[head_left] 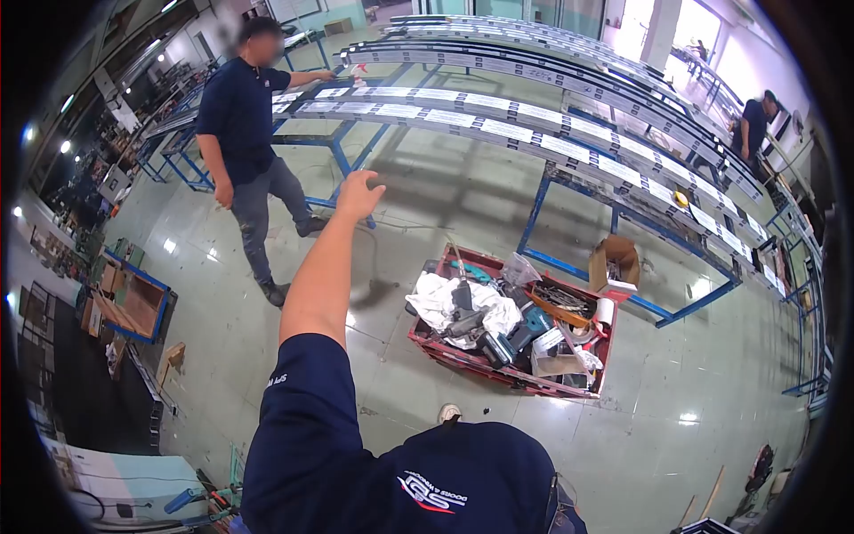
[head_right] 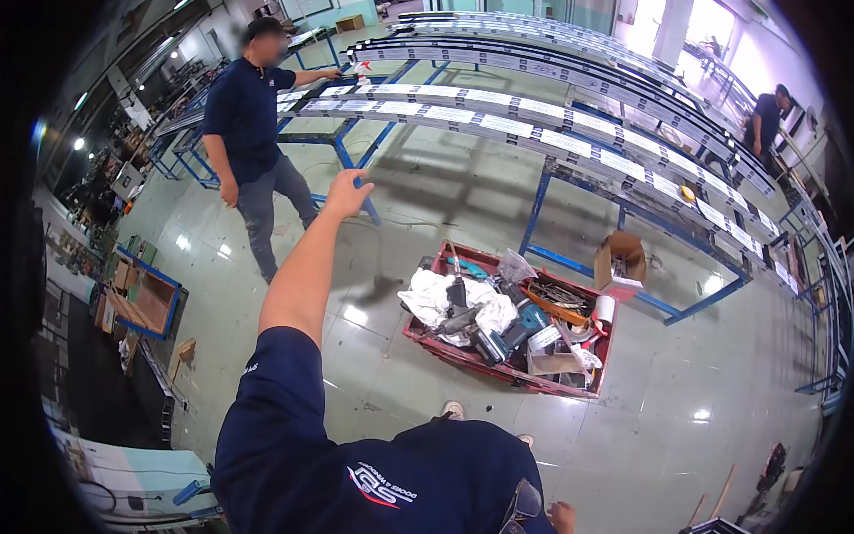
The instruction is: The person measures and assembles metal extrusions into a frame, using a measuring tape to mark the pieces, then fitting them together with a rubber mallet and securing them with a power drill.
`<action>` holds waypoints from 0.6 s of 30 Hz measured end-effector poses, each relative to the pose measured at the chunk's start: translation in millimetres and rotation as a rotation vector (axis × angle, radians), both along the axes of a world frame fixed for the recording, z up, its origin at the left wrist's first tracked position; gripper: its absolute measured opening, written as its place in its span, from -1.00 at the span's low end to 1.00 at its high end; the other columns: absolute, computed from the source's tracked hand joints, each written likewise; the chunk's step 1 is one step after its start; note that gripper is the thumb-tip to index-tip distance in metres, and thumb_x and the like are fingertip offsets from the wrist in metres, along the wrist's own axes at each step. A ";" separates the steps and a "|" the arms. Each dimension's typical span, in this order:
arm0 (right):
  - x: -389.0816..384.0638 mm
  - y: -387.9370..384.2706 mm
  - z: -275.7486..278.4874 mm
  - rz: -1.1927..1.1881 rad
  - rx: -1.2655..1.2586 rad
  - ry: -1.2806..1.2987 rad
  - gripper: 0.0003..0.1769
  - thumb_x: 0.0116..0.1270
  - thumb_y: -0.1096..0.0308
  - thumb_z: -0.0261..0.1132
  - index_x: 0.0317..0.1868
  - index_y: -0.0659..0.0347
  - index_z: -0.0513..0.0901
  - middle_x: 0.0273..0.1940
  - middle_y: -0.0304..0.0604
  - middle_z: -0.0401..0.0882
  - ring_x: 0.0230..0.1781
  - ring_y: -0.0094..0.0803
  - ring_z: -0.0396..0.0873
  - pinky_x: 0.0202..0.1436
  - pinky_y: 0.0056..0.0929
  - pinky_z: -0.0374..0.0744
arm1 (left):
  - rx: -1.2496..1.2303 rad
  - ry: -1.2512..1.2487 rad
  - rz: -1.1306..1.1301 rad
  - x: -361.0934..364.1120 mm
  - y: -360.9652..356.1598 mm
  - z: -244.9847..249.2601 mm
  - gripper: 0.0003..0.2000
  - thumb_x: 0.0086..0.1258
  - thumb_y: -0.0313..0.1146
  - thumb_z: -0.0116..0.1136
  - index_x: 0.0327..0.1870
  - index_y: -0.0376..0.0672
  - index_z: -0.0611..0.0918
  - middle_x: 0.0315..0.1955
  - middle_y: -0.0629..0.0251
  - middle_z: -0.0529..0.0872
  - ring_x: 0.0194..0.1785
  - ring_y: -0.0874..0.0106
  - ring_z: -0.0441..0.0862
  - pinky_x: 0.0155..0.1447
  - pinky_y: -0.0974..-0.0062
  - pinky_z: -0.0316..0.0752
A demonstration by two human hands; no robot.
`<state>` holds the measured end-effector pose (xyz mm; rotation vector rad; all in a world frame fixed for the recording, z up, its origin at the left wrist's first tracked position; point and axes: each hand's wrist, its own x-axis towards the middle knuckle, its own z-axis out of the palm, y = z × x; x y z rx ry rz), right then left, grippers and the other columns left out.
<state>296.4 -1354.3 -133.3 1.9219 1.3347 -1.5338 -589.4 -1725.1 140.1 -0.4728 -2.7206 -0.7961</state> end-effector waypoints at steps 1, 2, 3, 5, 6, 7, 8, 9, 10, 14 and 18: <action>1.4 3.6 6.6 -0.011 0.006 -0.025 -0.48 0.39 0.29 0.26 0.33 0.23 0.49 -0.20 -0.08 0.69 -0.44 -0.31 0.66 -0.55 -0.34 0.53 | 0.001 0.000 0.010 0.4 -10.3 -1.5 -0.57 0.31 -0.15 0.38 0.15 -0.13 0.67 0.21 0.10 0.62 0.33 0.09 0.52 0.43 0.18 0.39; 0.2 8.4 12.7 -0.009 0.015 -0.031 -0.48 0.39 0.29 0.26 0.33 0.23 0.49 -0.20 -0.08 0.69 -0.43 -0.31 0.66 -0.55 -0.34 0.53 | 0.033 0.019 0.055 3.5 -20.9 -1.2 -0.55 0.30 -0.15 0.38 0.16 -0.13 0.66 0.22 0.08 0.61 0.33 0.09 0.51 0.43 0.18 0.40; -0.9 14.5 19.6 -0.008 0.028 -0.036 -0.49 0.39 0.28 0.26 0.33 0.23 0.49 -0.20 -0.08 0.69 -0.43 -0.31 0.67 -0.54 -0.35 0.53 | 0.066 0.040 0.100 5.6 -31.9 0.8 -0.54 0.29 -0.15 0.39 0.17 -0.13 0.66 0.22 0.06 0.61 0.34 0.08 0.50 0.43 0.19 0.40; -12.2 29.5 29.0 0.014 0.067 -0.017 -0.49 0.40 0.28 0.26 0.32 0.23 0.49 -0.19 -0.08 0.69 -0.42 -0.31 0.67 -0.54 -0.35 0.52 | 0.030 0.034 0.142 1.3 -55.8 -0.9 -0.51 0.29 -0.16 0.39 0.21 -0.15 0.63 0.24 0.03 0.58 0.36 0.08 0.49 0.44 0.19 0.39; -19.6 36.6 32.3 0.030 0.093 0.000 -0.49 0.40 0.28 0.26 0.32 0.23 0.49 -0.19 -0.07 0.69 -0.42 -0.31 0.67 -0.54 -0.35 0.52 | 0.057 0.029 0.215 1.8 -66.4 -4.0 -0.48 0.29 -0.17 0.39 0.24 -0.17 0.60 0.27 0.01 0.55 0.37 0.08 0.47 0.45 0.20 0.38; -31.4 43.2 34.9 0.055 0.113 0.020 -0.49 0.40 0.28 0.25 0.32 0.23 0.50 -0.18 -0.07 0.69 -0.42 -0.31 0.67 -0.54 -0.35 0.52 | 0.085 0.024 0.289 3.8 -74.2 -3.5 -0.46 0.30 -0.17 0.39 0.27 -0.19 0.57 0.29 -0.01 0.53 0.39 0.08 0.46 0.45 0.21 0.37; -41.2 48.4 37.4 0.075 0.134 0.042 -0.49 0.40 0.28 0.25 0.32 0.23 0.50 -0.18 -0.07 0.69 -0.41 -0.31 0.67 -0.54 -0.35 0.52 | 0.085 0.026 0.296 4.6 -81.0 -1.5 -0.46 0.30 -0.17 0.39 0.27 -0.19 0.57 0.29 -0.01 0.53 0.39 0.08 0.46 0.45 0.21 0.37; -55.2 52.9 42.0 0.098 0.158 0.065 -0.49 0.40 0.28 0.25 0.32 0.23 0.50 -0.18 -0.07 0.69 -0.41 -0.31 0.67 -0.54 -0.36 0.52 | 0.141 0.044 0.333 7.1 -87.2 0.9 -0.43 0.30 -0.18 0.38 0.30 -0.19 0.53 0.31 -0.02 0.51 0.40 0.07 0.44 0.47 0.21 0.35; -70.7 55.8 45.3 0.128 0.179 0.090 -0.50 0.40 0.28 0.25 0.32 0.23 0.50 -0.17 -0.07 0.69 -0.41 -0.31 0.67 -0.54 -0.36 0.52 | 0.197 0.061 0.371 9.9 -92.8 3.0 -0.40 0.31 -0.18 0.38 0.33 -0.20 0.50 0.32 -0.03 0.49 0.42 0.07 0.42 0.48 0.21 0.34; -126.0 65.1 51.3 0.229 0.223 0.149 -0.51 0.39 0.29 0.25 0.30 0.24 0.51 -0.16 -0.06 0.68 -0.39 -0.31 0.68 -0.54 -0.38 0.51 | 0.270 0.055 0.387 22.3 -105.1 21.3 -0.36 0.31 -0.18 0.39 0.38 -0.19 0.45 0.37 -0.04 0.44 0.46 0.04 0.36 0.51 0.21 0.30; -160.0 65.6 60.1 0.349 0.290 0.227 -0.52 0.36 0.33 0.28 0.26 0.28 0.54 -0.19 -0.06 0.69 -0.38 -0.31 0.70 -0.55 -0.43 0.50 | 0.268 0.120 0.411 27.7 -108.2 28.4 -0.27 0.27 -0.14 0.41 0.46 -0.12 0.39 0.43 -0.04 0.36 0.46 0.05 0.37 0.49 0.25 0.32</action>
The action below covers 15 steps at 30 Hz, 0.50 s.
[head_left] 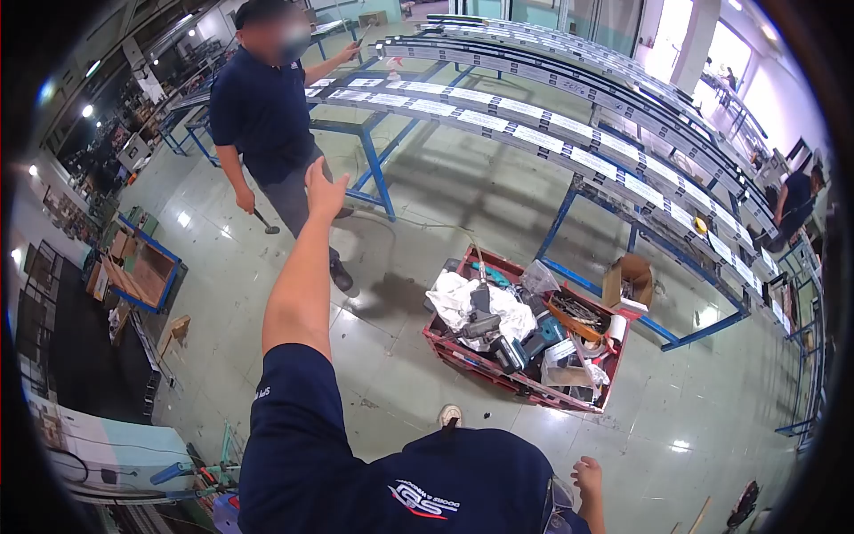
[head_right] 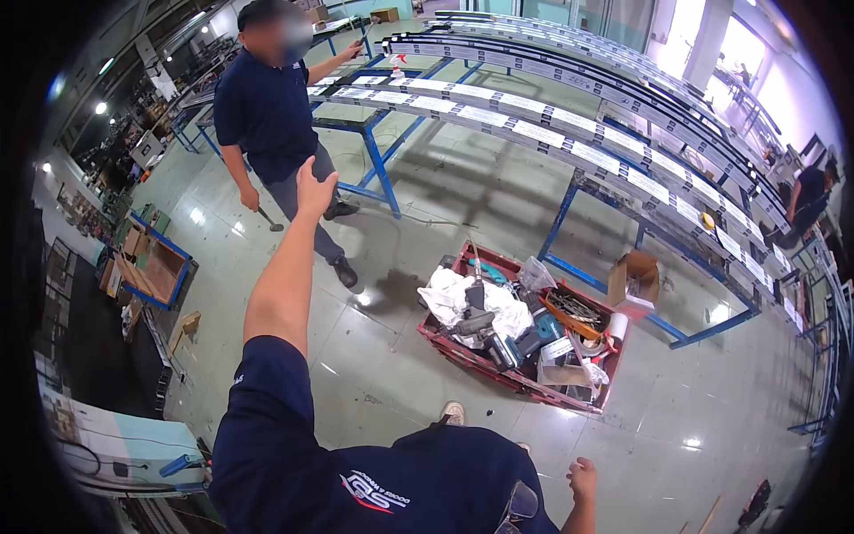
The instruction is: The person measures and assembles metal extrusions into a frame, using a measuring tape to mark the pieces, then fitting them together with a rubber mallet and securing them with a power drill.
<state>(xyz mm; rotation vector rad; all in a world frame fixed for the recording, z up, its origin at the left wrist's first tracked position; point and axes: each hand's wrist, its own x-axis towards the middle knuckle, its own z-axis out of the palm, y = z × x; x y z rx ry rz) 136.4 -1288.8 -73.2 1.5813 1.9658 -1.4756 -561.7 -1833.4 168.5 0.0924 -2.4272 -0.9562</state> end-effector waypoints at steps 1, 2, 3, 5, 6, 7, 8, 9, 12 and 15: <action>-2.4 0.1 -1.3 0.007 0.001 0.001 -0.52 0.36 0.33 0.28 0.26 0.28 0.54 -0.19 -0.06 0.69 -0.38 -0.31 0.70 -0.55 -0.43 0.50 | -0.037 0.014 0.023 1.8 2.3 3.4 -0.21 0.25 -0.14 0.44 0.50 -0.12 0.33 0.47 -0.04 0.30 0.50 0.05 0.31 0.51 0.24 0.28; -2.5 0.0 -3.9 0.019 -0.012 0.000 -0.51 0.35 0.34 0.29 0.27 0.28 0.54 -0.19 -0.05 0.69 -0.39 -0.31 0.70 -0.56 -0.43 0.50 | -0.074 0.027 0.046 4.1 3.9 8.5 -0.15 0.24 -0.13 0.46 0.53 -0.11 0.27 0.52 -0.03 0.23 0.54 0.05 0.24 0.54 0.22 0.24; -0.5 1.0 -5.4 0.029 -0.022 -0.004 -0.51 0.33 0.36 0.31 0.27 0.28 0.54 -0.20 -0.05 0.69 -0.40 -0.31 0.69 -0.57 -0.43 0.50 | -0.072 0.026 0.051 5.4 5.3 14.4 -0.15 0.24 -0.13 0.46 0.53 -0.11 0.27 0.52 -0.03 0.23 0.54 0.05 0.24 0.54 0.22 0.24; 9.7 -0.5 -7.6 0.021 -0.039 -0.030 -0.51 0.33 0.37 0.31 0.27 0.27 0.54 -0.20 -0.06 0.70 -0.41 -0.31 0.69 -0.57 -0.42 0.50 | -0.148 0.122 0.042 1.9 10.4 25.8 -0.06 0.19 -0.10 0.50 0.56 -0.10 0.19 0.54 -0.04 0.17 0.60 0.05 0.13 0.58 0.18 0.16; 12.7 -0.4 -8.4 0.009 -0.059 -0.051 -0.51 0.32 0.38 0.31 0.26 0.27 0.54 -0.21 -0.06 0.70 -0.41 -0.31 0.69 -0.58 -0.42 0.50 | -0.152 0.165 0.023 -2.7 11.6 31.1 -0.03 0.17 -0.09 0.52 0.56 -0.12 0.18 0.54 -0.05 0.18 0.60 0.05 0.13 0.60 0.15 0.10; 19.3 -0.2 -7.7 0.008 -0.058 -0.058 -0.51 0.32 0.38 0.31 0.26 0.27 0.54 -0.21 -0.06 0.70 -0.41 -0.31 0.69 -0.58 -0.42 0.50 | -0.151 0.158 0.021 -6.9 13.4 35.4 -0.03 0.17 -0.09 0.52 0.56 -0.12 0.18 0.54 -0.05 0.18 0.60 0.05 0.13 0.60 0.15 0.10; 28.0 -0.8 -6.9 0.001 -0.059 -0.086 -0.51 0.32 0.39 0.32 0.26 0.27 0.54 -0.22 -0.07 0.70 -0.43 -0.30 0.70 -0.59 -0.41 0.50 | -0.208 0.160 0.017 -11.6 15.2 39.8 -0.01 0.15 -0.10 0.53 0.56 -0.13 0.17 0.55 -0.04 0.16 0.59 0.01 0.12 0.61 0.14 0.10; 34.4 -1.8 -5.3 -0.007 -0.060 -0.113 -0.52 0.32 0.39 0.32 0.25 0.27 0.54 -0.24 -0.08 0.71 -0.44 -0.30 0.70 -0.60 -0.40 0.50 | -0.265 0.164 0.011 -15.5 19.3 43.0 0.00 0.14 -0.12 0.53 0.57 -0.15 0.16 0.56 -0.03 0.15 0.59 -0.03 0.12 0.61 0.12 0.09; 72.8 1.8 -23.2 -0.012 -0.049 -0.130 -0.57 0.33 0.36 0.34 0.19 0.25 0.56 -0.33 -0.11 0.69 -0.51 -0.34 0.68 -0.62 -0.36 0.54 | -0.563 0.260 -0.063 -20.3 28.6 49.5 0.04 0.09 -0.14 0.56 0.59 -0.13 0.15 0.54 -0.03 0.21 0.56 0.04 0.20 0.60 0.12 0.11; 127.3 5.6 -62.8 0.037 0.002 -0.298 -0.46 0.25 0.23 0.43 0.22 0.21 0.60 -0.21 -0.02 0.76 -0.31 -0.23 0.74 -0.30 -0.21 0.71 | -0.366 0.393 -0.306 12.3 68.5 88.3 -0.21 -0.03 -0.41 0.56 0.36 -0.13 0.52 0.25 0.10 0.60 0.29 0.17 0.57 0.38 0.23 0.44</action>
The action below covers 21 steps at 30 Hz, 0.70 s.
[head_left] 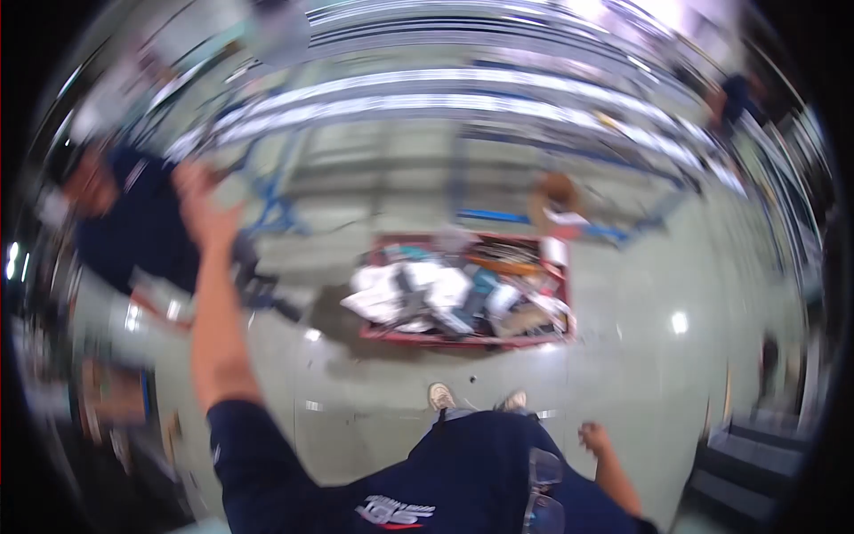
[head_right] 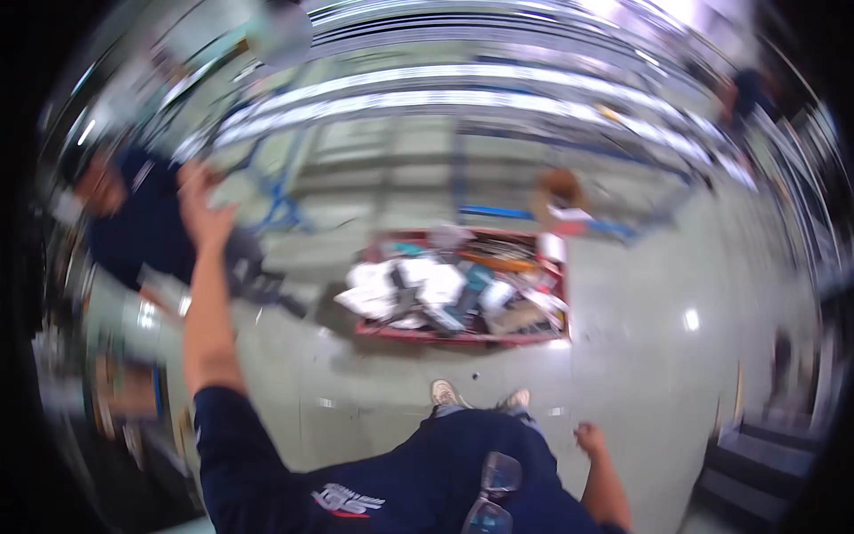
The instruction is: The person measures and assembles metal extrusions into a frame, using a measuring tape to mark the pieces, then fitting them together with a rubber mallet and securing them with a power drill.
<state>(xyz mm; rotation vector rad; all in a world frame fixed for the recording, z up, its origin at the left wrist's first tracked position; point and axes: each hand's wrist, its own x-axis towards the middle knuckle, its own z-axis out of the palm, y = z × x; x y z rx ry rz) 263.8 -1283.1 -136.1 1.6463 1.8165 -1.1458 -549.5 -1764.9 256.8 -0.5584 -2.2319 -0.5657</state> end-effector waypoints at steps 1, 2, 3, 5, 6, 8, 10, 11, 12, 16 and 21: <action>2.0 -6.8 16.1 0.007 0.041 -0.034 -0.43 0.22 0.13 0.44 0.20 0.19 0.64 -0.03 0.06 0.75 -0.08 -0.12 0.74 0.00 -0.13 0.69 | 0.012 0.197 0.013 -10.9 2.0 -12.4 -0.37 -0.03 -0.53 0.50 0.20 -0.18 0.65 0.13 0.13 0.69 0.10 0.23 0.68 0.17 0.33 0.58; 18.7 -7.2 9.2 0.078 0.091 0.032 -0.44 0.23 0.07 0.41 0.19 0.17 0.67 0.10 0.12 0.70 0.09 -0.04 0.69 0.16 -0.12 0.64 | 0.042 0.174 -0.010 -33.5 -5.0 -16.5 -0.39 -0.01 -0.43 0.53 0.18 -0.22 0.64 0.11 0.08 0.69 0.10 0.20 0.67 0.19 0.29 0.58; 8.1 -11.4 45.3 0.053 0.115 -0.032 -0.46 0.24 0.03 0.39 0.15 0.16 0.70 0.10 0.12 0.69 0.14 -0.02 0.66 0.26 -0.12 0.59 | 0.084 0.172 0.003 -57.9 -26.6 -30.8 -0.40 0.01 -0.33 0.56 0.16 -0.26 0.64 0.10 0.03 0.69 0.11 0.17 0.67 0.21 0.25 0.57; 30.5 -7.5 38.1 -0.011 0.169 -0.006 -0.47 0.23 0.06 0.40 0.15 0.15 0.70 0.11 0.08 0.70 0.17 -0.04 0.64 0.27 -0.16 0.58 | 0.204 0.247 0.185 -128.8 -73.2 -67.1 -0.36 0.06 -0.13 0.61 0.11 -0.34 0.63 0.06 -0.07 0.69 0.12 0.10 0.65 0.26 0.17 0.56; 37.7 -0.2 40.2 -0.037 0.164 -0.010 -0.47 0.22 0.06 0.40 0.15 0.14 0.71 0.13 0.07 0.70 0.18 -0.04 0.64 0.28 -0.18 0.58 | 0.371 0.340 0.405 -155.4 -81.6 -81.0 -0.31 0.08 -0.03 0.64 0.08 -0.38 0.62 0.05 -0.13 0.69 0.13 0.07 0.65 0.28 0.13 0.56; 58.7 15.1 34.3 -0.084 0.151 0.000 -0.46 0.22 0.06 0.41 0.16 0.13 0.70 0.14 0.06 0.69 0.19 -0.03 0.63 0.29 -0.18 0.57 | 0.253 0.309 -0.016 -117.1 -28.5 -38.3 -0.78 0.62 -0.17 -0.01 -0.07 -0.10 0.58 -0.34 0.09 0.59 -0.29 0.21 0.59 -0.31 0.15 0.52; 73.9 44.1 27.0 -0.077 0.154 0.006 -0.45 0.21 0.06 0.41 0.17 0.13 0.70 0.16 0.05 0.68 0.20 -0.03 0.63 0.30 -0.18 0.56 | 0.308 -0.419 -0.036 -95.1 -12.0 -31.2 -0.69 0.56 -0.24 0.13 0.17 -0.23 0.55 -0.10 0.08 0.68 -0.02 0.22 0.62 0.09 0.18 0.53; 87.8 54.7 19.5 -0.098 0.111 0.006 -0.45 0.22 0.06 0.40 0.18 0.13 0.70 0.17 0.05 0.68 0.20 -0.03 0.63 0.31 -0.18 0.56 | 0.258 -0.570 -0.018 -79.3 7.9 -31.1 -0.66 0.56 -0.27 0.15 0.21 -0.27 0.55 -0.02 0.10 0.70 0.07 0.21 0.62 0.22 0.13 0.54; 101.2 70.1 20.2 -0.105 0.066 0.001 -0.45 0.22 0.07 0.40 0.18 0.13 0.70 0.18 0.06 0.68 0.20 -0.03 0.63 0.31 -0.18 0.56 | 0.117 -0.296 0.058 -53.6 23.6 -43.7 -0.72 0.59 -0.26 0.06 0.11 -0.26 0.61 0.01 0.17 0.68 0.10 0.17 0.58 0.22 -0.03 0.55; 145.2 157.3 19.4 0.002 0.209 -0.006 -0.49 0.23 0.10 0.41 0.18 0.09 0.69 0.05 0.06 0.73 0.14 0.00 0.65 0.25 -0.14 0.59 | 0.502 -0.142 -0.132 -12.6 99.1 -87.9 -0.56 0.56 -0.25 0.18 0.33 -0.31 0.50 0.04 0.06 0.72 0.11 0.26 0.65 0.25 0.30 0.52; 120.2 265.5 78.5 -0.016 0.368 0.177 -0.53 0.24 0.17 0.37 0.14 0.14 0.67 0.05 0.11 0.71 0.06 0.05 0.67 0.19 -0.13 0.61 | 0.568 -0.202 -0.256 95.9 186.5 -139.0 -0.63 0.49 -0.22 0.11 0.18 -0.27 0.62 0.04 0.09 0.70 0.11 0.27 0.63 0.25 0.27 0.49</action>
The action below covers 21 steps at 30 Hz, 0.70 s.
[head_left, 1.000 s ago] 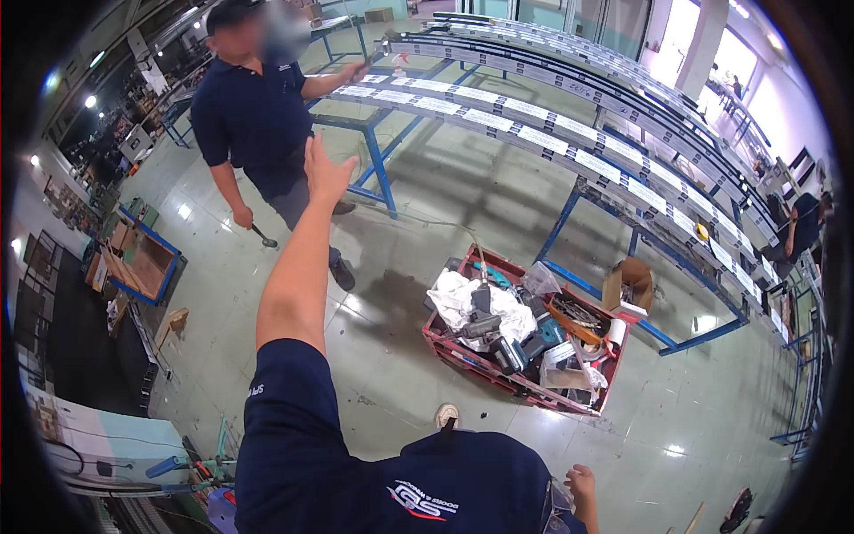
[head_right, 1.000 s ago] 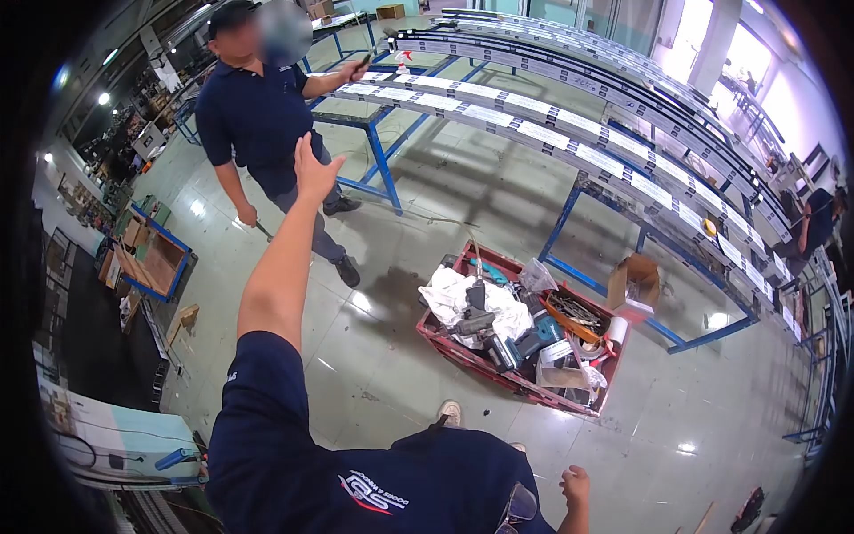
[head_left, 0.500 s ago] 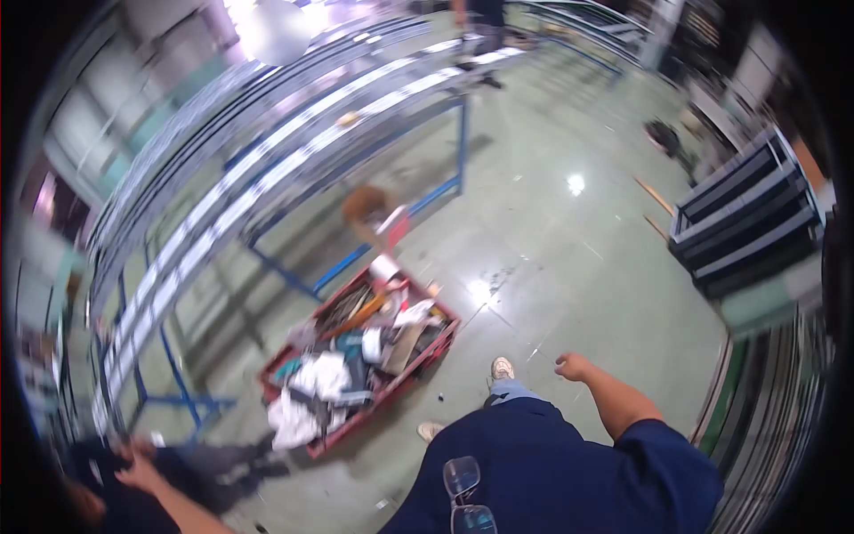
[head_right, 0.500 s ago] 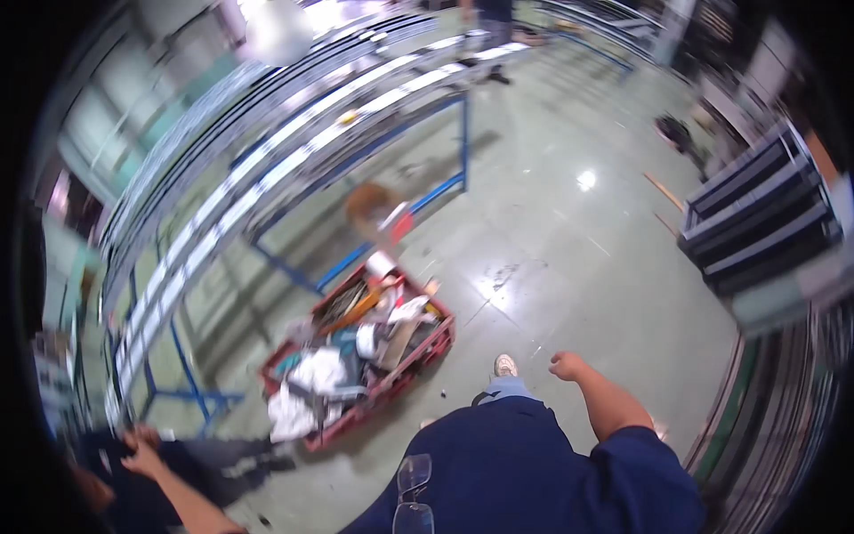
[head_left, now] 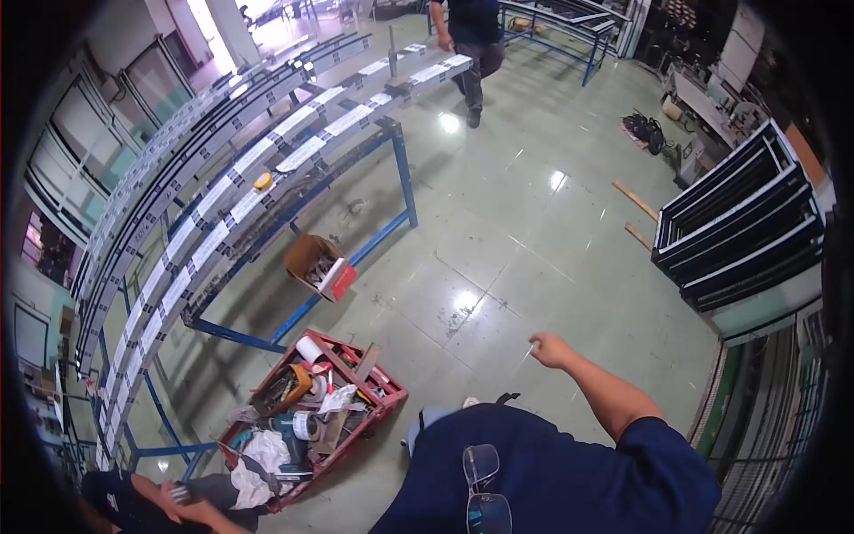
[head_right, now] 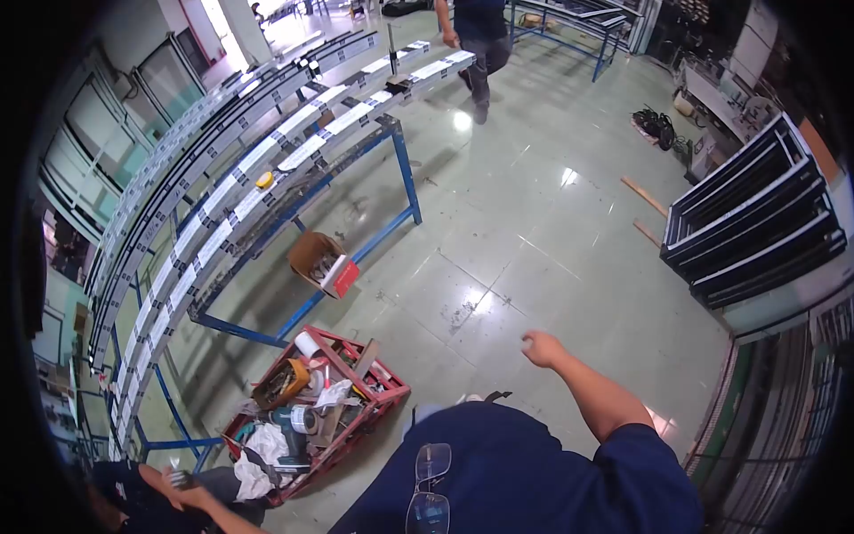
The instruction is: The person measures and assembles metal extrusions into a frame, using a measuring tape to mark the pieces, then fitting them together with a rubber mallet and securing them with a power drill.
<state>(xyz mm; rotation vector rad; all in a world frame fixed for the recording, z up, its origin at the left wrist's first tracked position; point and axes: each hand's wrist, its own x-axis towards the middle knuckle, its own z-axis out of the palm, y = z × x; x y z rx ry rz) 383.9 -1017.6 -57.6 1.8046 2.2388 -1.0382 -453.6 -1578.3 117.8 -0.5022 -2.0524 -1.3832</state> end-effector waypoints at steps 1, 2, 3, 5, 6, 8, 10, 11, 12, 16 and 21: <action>-17.5 20.8 15.1 0.015 -0.017 0.059 -0.54 0.26 0.19 0.36 0.15 0.15 0.66 0.04 0.10 0.71 0.06 0.04 0.67 0.18 -0.13 0.62 | 0.053 -0.122 -0.119 51.8 45.4 -9.9 -0.64 0.47 -0.24 0.09 0.15 -0.27 0.64 0.02 0.11 0.71 0.10 0.27 0.63 0.24 0.29 0.49; -38.8 38.7 30.2 0.026 -0.036 0.120 -0.56 0.28 0.22 0.35 0.15 0.16 0.65 0.03 0.09 0.72 0.05 0.03 0.68 0.17 -0.14 0.62 | 0.125 -0.286 -0.278 100.5 96.9 -21.0 -0.66 0.45 -0.26 0.08 0.12 -0.26 0.66 0.00 0.13 0.72 0.09 0.28 0.64 0.23 0.30 0.49; -62.3 51.5 50.1 0.042 -0.035 0.214 -0.55 0.28 0.25 0.35 0.18 0.16 0.64 0.04 0.10 0.70 0.07 0.01 0.67 0.17 -0.14 0.62 | 0.200 -0.553 -0.509 142.4 142.8 -26.3 -0.67 0.43 -0.28 0.06 0.09 -0.25 0.68 -0.03 0.15 0.72 0.07 0.28 0.64 0.22 0.31 0.49; -107.0 77.1 66.9 0.147 0.037 0.423 -0.52 0.29 0.31 0.36 0.23 0.14 0.61 0.10 0.09 0.66 0.08 -0.01 0.66 0.17 -0.13 0.62 | -0.750 0.102 -0.407 236.8 278.2 -24.2 -0.81 0.33 -0.52 0.09 -0.11 -0.30 0.71 -0.17 0.16 0.74 -0.09 0.31 0.68 0.03 0.37 0.55; -129.3 90.4 68.8 0.235 0.100 0.541 -0.48 0.28 0.35 0.39 0.27 0.12 0.59 0.15 0.09 0.63 0.08 -0.01 0.65 0.17 -0.12 0.62 | -0.777 0.161 -0.513 270.5 334.4 -31.4 -0.82 0.31 -0.52 0.09 -0.18 -0.28 0.72 -0.18 0.10 0.75 -0.08 0.23 0.70 0.03 0.35 0.58; -174.4 113.7 100.5 0.440 0.206 0.619 -0.41 0.24 0.37 0.41 0.31 0.12 0.55 0.26 0.05 0.55 0.25 -0.01 0.55 0.29 -0.13 0.54 | -0.598 -0.007 -0.872 327.4 436.4 -48.8 -0.79 0.33 -0.49 -0.01 -0.28 -0.25 0.74 -0.23 0.04 0.76 -0.16 0.18 0.73 -0.01 0.31 0.61; -207.8 141.7 140.6 0.561 0.196 0.691 -0.39 0.23 0.39 0.41 0.33 0.11 0.51 0.34 0.01 0.48 0.35 0.02 0.45 0.37 -0.18 0.45 | -0.494 -0.293 -1.161 387.8 532.3 -50.2 -0.78 0.37 -0.39 0.02 -0.21 -0.21 0.74 -0.19 0.19 0.74 -0.16 0.34 0.70 -0.03 0.34 0.60; -213.1 161.1 150.8 0.563 0.196 0.694 -0.39 0.23 0.39 0.41 0.33 0.11 0.51 0.34 0.01 0.48 0.35 0.02 0.45 0.37 -0.18 0.45 | -0.263 -0.706 -1.314 423.9 577.8 -26.2 -0.76 0.50 -0.31 0.01 -0.15 -0.22 0.71 -0.18 0.20 0.72 -0.16 0.39 0.64 -0.01 0.40 0.55; -220.0 180.9 158.7 0.624 0.356 0.723 -0.43 0.22 0.41 0.41 0.28 0.13 0.55 0.27 0.01 0.55 0.27 -0.02 0.52 0.30 -0.21 0.50 | -0.070 -1.070 -1.450 452.5 616.9 -4.3 -0.70 0.62 -0.20 -0.04 -0.11 -0.23 0.67 -0.16 0.20 0.70 -0.15 0.43 0.59 0.04 0.45 0.49; -206.7 261.6 181.1 0.201 0.033 0.841 -0.56 0.19 0.42 0.39 0.12 0.08 0.64 0.01 0.03 0.70 -0.02 -0.07 0.71 -0.01 -0.27 0.63 | -0.364 -0.652 -1.745 475.2 767.8 19.4 -0.64 0.52 -0.05 0.15 0.04 -0.17 0.63 -0.04 0.16 0.67 0.08 0.24 0.58 0.32 0.27 0.34; -139.5 343.4 180.0 -0.015 0.109 0.712 -0.66 0.19 0.60 0.30 -0.01 0.18 0.70 -0.23 -0.01 0.75 -0.25 -0.23 0.76 -0.14 -0.31 0.66 | -0.589 -0.151 -2.007 459.4 909.6 28.7 -0.46 0.41 -0.15 0.34 0.33 -0.16 0.49 0.19 0.07 0.57 0.32 0.14 0.47 0.42 0.21 0.34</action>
